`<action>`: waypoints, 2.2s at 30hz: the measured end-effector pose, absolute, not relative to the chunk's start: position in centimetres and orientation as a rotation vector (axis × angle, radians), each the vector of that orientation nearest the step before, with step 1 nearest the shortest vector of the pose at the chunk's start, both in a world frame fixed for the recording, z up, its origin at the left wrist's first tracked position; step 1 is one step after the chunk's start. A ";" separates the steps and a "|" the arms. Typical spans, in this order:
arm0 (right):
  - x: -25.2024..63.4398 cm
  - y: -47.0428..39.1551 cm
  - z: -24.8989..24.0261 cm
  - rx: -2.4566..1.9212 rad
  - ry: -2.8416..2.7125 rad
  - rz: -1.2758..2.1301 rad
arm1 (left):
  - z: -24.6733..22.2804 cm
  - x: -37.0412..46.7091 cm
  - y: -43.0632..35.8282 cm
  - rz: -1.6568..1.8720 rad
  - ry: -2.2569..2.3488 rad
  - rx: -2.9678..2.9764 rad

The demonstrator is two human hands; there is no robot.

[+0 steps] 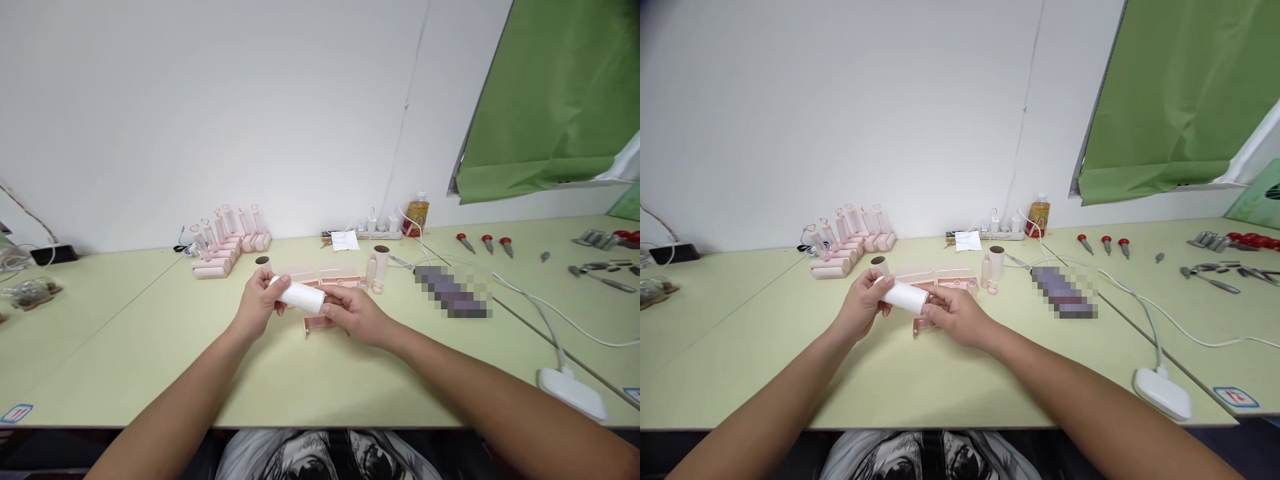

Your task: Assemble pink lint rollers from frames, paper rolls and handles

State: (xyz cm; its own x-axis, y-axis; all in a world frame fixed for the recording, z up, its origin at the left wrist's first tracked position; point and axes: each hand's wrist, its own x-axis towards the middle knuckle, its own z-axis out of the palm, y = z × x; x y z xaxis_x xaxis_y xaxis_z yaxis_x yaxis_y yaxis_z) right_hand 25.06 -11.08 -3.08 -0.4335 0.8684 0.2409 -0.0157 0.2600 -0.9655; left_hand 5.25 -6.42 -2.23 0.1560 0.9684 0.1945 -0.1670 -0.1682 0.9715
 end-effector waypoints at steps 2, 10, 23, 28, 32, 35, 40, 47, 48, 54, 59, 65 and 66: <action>25.3 -11.0 -3.0 -0.841 -1.715 1.256 | -2.3 5.3 -6.3 1.259 0.894 1.302; 25.6 -10.8 -2.9 -0.935 -1.756 1.208 | -2.5 5.5 -6.4 1.209 0.917 1.270; 25.3 -10.5 -3.4 -0.987 -1.755 1.197 | -2.4 5.7 -6.6 1.162 0.934 1.262; 25.6 -10.3 -3.5 -1.013 -1.587 1.244 | -2.6 5.6 -6.3 1.164 0.931 1.216; 25.9 -10.2 -3.7 -1.008 -1.542 1.283 | -2.8 5.5 -6.1 1.158 0.930 1.175; 25.9 -10.2 -3.9 -1.001 -1.606 1.185 | -2.9 5.6 -6.1 1.138 0.931 1.153; 26.0 -10.1 -4.3 -1.007 -1.618 1.078 | -2.7 5.6 -6.1 1.126 0.902 1.132; 27.4 -10.1 -2.6 -1.113 -1.974 0.628 | -2.4 4.9 -5.6 1.203 0.877 1.072; 27.5 -10.2 -2.3 -1.121 -2.063 0.555 | -2.4 4.9 -5.6 1.220 0.871 1.067; 26.1 -11.3 -2.9 -1.227 -2.607 0.153 | -2.2 4.9 -5.5 1.239 0.846 1.019; 24.2 -12.2 -3.9 -1.349 -2.753 0.019 | -2.2 5.0 -5.7 1.224 0.816 1.033; 24.4 -12.2 -3.4 -1.457 -2.715 0.189 | -2.3 5.1 -6.0 1.168 0.795 1.074; 24.6 -12.1 -3.4 -1.450 -2.663 0.242 | -2.3 5.2 -6.0 1.154 0.792 1.082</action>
